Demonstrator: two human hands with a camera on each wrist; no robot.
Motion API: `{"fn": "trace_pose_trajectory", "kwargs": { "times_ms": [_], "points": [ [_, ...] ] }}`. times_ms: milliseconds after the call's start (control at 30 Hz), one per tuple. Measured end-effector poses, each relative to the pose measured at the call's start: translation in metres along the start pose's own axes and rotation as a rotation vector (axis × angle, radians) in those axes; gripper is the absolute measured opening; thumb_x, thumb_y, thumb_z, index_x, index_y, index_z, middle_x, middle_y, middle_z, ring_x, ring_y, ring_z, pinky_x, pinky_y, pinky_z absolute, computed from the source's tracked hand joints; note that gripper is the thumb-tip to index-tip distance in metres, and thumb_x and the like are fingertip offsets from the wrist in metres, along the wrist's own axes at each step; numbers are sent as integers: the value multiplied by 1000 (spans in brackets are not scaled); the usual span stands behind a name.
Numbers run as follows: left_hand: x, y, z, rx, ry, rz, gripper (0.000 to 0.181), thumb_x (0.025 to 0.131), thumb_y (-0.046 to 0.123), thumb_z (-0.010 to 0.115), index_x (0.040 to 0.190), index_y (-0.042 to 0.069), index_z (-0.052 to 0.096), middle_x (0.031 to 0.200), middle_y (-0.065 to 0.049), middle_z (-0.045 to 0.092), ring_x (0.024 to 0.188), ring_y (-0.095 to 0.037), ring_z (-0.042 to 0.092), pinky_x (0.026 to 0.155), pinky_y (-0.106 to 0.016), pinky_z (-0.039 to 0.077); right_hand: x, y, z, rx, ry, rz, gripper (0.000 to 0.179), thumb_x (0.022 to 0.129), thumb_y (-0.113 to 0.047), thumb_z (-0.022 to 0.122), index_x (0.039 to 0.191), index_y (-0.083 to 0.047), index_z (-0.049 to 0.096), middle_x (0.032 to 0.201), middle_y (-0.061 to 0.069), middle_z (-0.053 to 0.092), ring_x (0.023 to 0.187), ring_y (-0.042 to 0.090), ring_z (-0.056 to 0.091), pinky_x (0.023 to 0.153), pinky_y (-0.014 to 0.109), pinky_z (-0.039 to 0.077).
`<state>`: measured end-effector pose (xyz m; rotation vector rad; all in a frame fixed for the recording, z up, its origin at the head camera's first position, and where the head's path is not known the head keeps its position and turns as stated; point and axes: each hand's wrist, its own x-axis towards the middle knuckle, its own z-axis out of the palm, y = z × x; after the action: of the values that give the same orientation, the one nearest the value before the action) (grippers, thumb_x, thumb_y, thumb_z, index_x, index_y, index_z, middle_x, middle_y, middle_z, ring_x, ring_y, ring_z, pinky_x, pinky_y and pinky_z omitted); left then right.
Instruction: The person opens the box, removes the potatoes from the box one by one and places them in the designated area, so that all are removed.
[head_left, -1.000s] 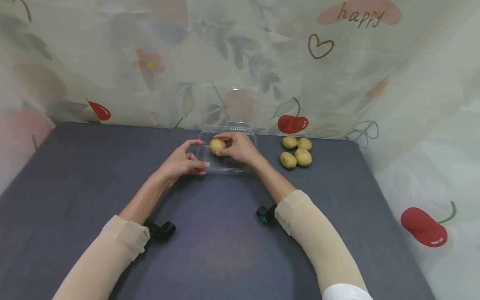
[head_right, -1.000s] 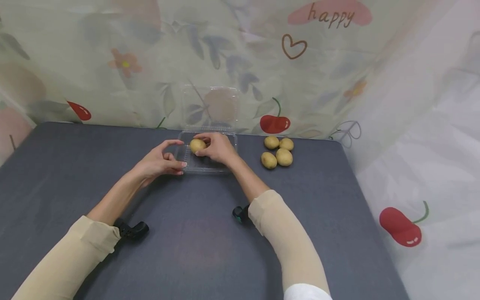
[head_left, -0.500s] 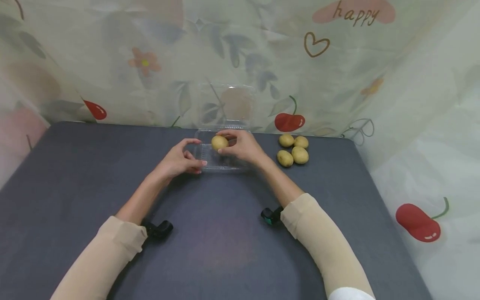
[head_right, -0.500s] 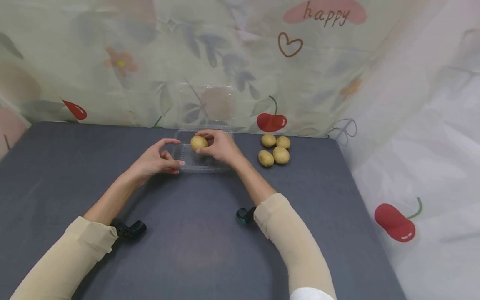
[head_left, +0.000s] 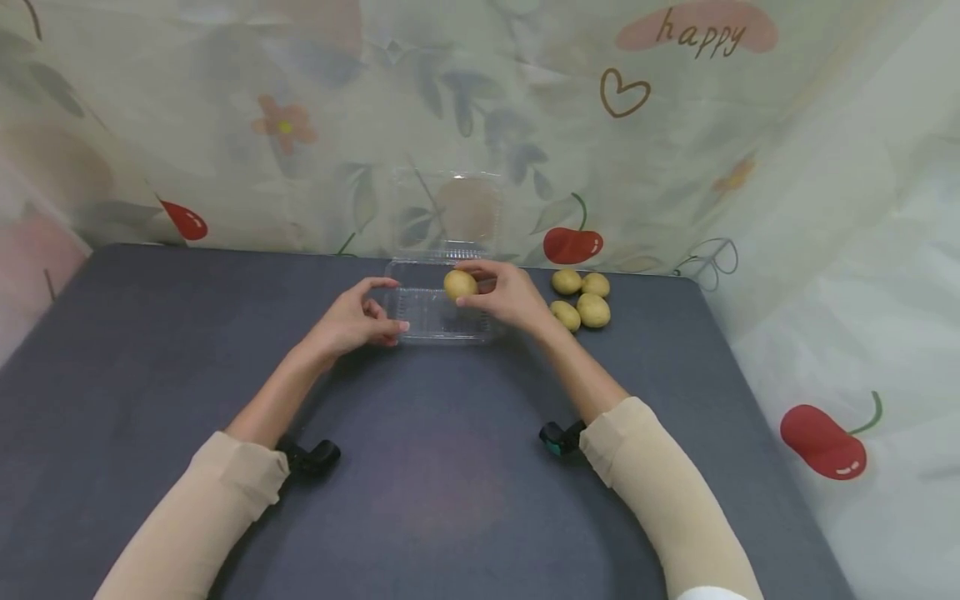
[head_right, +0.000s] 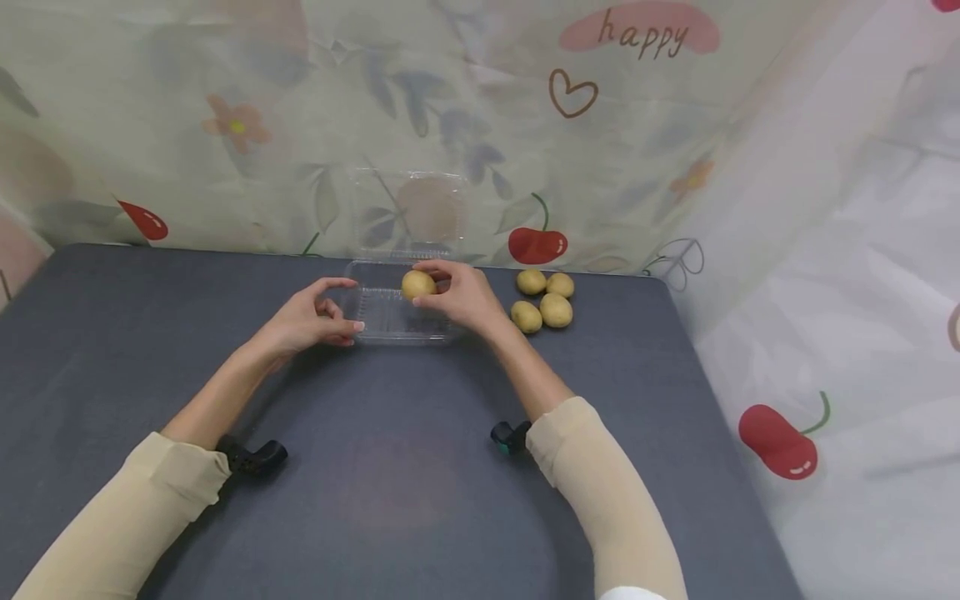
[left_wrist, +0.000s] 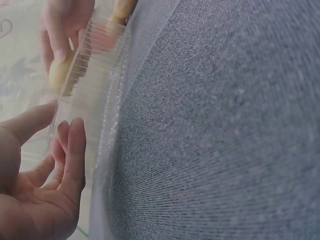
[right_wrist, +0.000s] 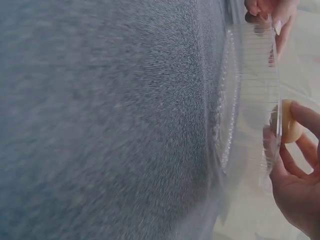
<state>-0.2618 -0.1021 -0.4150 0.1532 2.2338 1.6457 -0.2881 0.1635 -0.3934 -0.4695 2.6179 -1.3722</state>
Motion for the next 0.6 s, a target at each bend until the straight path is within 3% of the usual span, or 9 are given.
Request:
{"fn": "trace_pose_trajectory", "kwargs": {
  "times_ms": [600],
  "points": [
    [-2,-2,-1,24,-2,14,76,88,13,78,151,14,37,87,-13,55,77,-26,68,76,-43,62,-37,-1,-21,115,50,0,51,84,-21,82,132,-17,64,126,3,65,108,22,67,87,38,57]
  ]
}}
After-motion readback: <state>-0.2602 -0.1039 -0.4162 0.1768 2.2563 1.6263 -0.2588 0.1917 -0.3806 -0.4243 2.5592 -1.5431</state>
